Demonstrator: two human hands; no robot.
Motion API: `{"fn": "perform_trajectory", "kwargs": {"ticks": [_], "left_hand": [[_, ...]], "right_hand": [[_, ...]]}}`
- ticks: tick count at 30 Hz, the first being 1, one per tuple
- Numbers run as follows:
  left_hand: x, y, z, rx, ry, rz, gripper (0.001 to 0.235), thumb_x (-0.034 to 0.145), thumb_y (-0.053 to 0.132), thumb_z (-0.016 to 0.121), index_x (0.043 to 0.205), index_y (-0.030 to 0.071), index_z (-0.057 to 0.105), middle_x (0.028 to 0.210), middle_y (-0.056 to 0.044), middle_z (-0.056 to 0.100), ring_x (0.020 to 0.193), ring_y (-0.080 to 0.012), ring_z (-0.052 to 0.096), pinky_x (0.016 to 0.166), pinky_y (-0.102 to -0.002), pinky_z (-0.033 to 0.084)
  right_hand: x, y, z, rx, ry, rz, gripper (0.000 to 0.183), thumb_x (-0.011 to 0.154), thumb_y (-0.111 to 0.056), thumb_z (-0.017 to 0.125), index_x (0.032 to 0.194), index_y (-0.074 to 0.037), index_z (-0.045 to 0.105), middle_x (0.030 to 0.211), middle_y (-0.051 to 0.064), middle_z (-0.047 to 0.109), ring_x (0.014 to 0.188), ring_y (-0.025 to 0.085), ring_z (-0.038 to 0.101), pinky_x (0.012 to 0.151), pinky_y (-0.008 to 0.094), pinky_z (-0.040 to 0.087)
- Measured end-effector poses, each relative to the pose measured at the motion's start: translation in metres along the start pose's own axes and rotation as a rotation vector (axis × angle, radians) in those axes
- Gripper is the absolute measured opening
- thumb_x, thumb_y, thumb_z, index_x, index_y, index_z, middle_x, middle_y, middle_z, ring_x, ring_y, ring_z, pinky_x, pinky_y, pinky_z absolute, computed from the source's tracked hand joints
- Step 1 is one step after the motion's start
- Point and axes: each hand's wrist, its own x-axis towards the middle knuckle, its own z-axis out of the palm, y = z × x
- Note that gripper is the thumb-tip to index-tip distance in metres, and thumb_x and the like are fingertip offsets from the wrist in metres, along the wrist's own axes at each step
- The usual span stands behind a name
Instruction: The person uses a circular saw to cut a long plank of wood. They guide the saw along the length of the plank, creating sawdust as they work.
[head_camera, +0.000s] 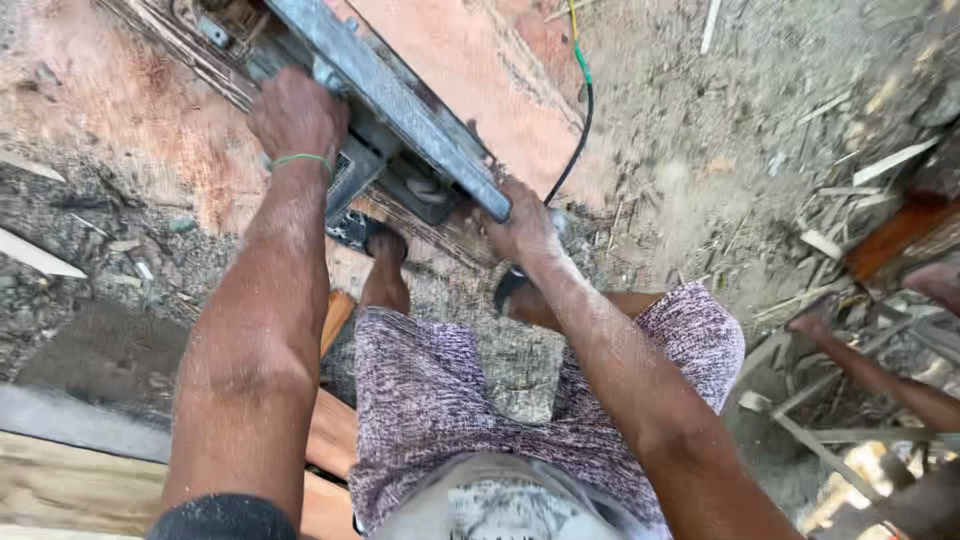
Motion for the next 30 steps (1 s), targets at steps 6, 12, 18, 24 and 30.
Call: {"fn": "perform_trajectory", "kwargs": {"ticks": [6, 12, 18, 24, 30], "left_hand": [[-0.006, 0.007, -0.004, -0.021, -0.048, -0.047, 0.018, 0.077, 0.014, 0.075, 0.085, -0.003, 0.077, 0.089, -0.029, 0.073, 0.083, -0.0426, 0.074, 0.075, -0.049, 0.06], [-0.022, 0.022, -0.028, -0.025, -0.128, -0.095, 0.02, 0.081, 0.012, 0.072, 0.094, -0.003, 0.074, 0.09, -0.028, 0.073, 0.082, -0.041, 0.074, 0.075, -0.051, 0.061], [-0.038, 0.017, -0.02, -0.011, -0.037, -0.13, 0.033, 0.077, 0.01, 0.074, 0.11, 0.005, 0.072, 0.088, -0.024, 0.073, 0.085, -0.0404, 0.072, 0.078, -0.051, 0.058], [-0.042, 0.04, -0.022, 0.018, -0.026, -0.289, 0.044, 0.083, 0.007, 0.066, 0.125, 0.019, 0.071, 0.095, -0.018, 0.077, 0.091, -0.0359, 0.075, 0.085, -0.051, 0.058], [-0.031, 0.045, -0.025, 0.067, -0.103, -0.354, 0.059, 0.079, 0.035, 0.085, 0.133, 0.019, 0.068, 0.109, -0.022, 0.073, 0.102, -0.0401, 0.07, 0.092, -0.052, 0.054]], "right_hand": [[0.001, 0.036, 0.017, 0.083, -0.087, -0.069, 0.059, 0.081, -0.022, 0.078, 0.134, -0.003, 0.061, 0.124, 0.028, 0.064, 0.118, 0.042, 0.061, 0.1, 0.049, 0.048], [-0.002, 0.037, 0.013, 0.102, -0.08, -0.27, 0.064, 0.086, -0.034, 0.084, 0.133, 0.002, 0.06, 0.118, 0.026, 0.066, 0.11, 0.037, 0.065, 0.096, 0.048, 0.054], [-0.007, 0.046, 0.018, 0.224, -0.321, -0.087, 0.059, 0.079, -0.039, 0.078, 0.127, -0.006, 0.066, 0.101, 0.015, 0.074, 0.091, 0.027, 0.073, 0.086, 0.042, 0.06], [0.008, 0.055, 0.009, 0.338, -0.4, -0.266, 0.04, 0.081, -0.036, 0.082, 0.1, -0.002, 0.071, 0.1, 0.016, 0.067, 0.093, 0.027, 0.069, 0.085, 0.044, 0.057], [0.012, 0.067, 0.02, 0.494, -0.336, -0.449, 0.037, 0.086, -0.028, 0.075, 0.108, 0.0, 0.065, 0.091, 0.012, 0.064, 0.083, 0.026, 0.068, 0.075, 0.043, 0.058]]}}
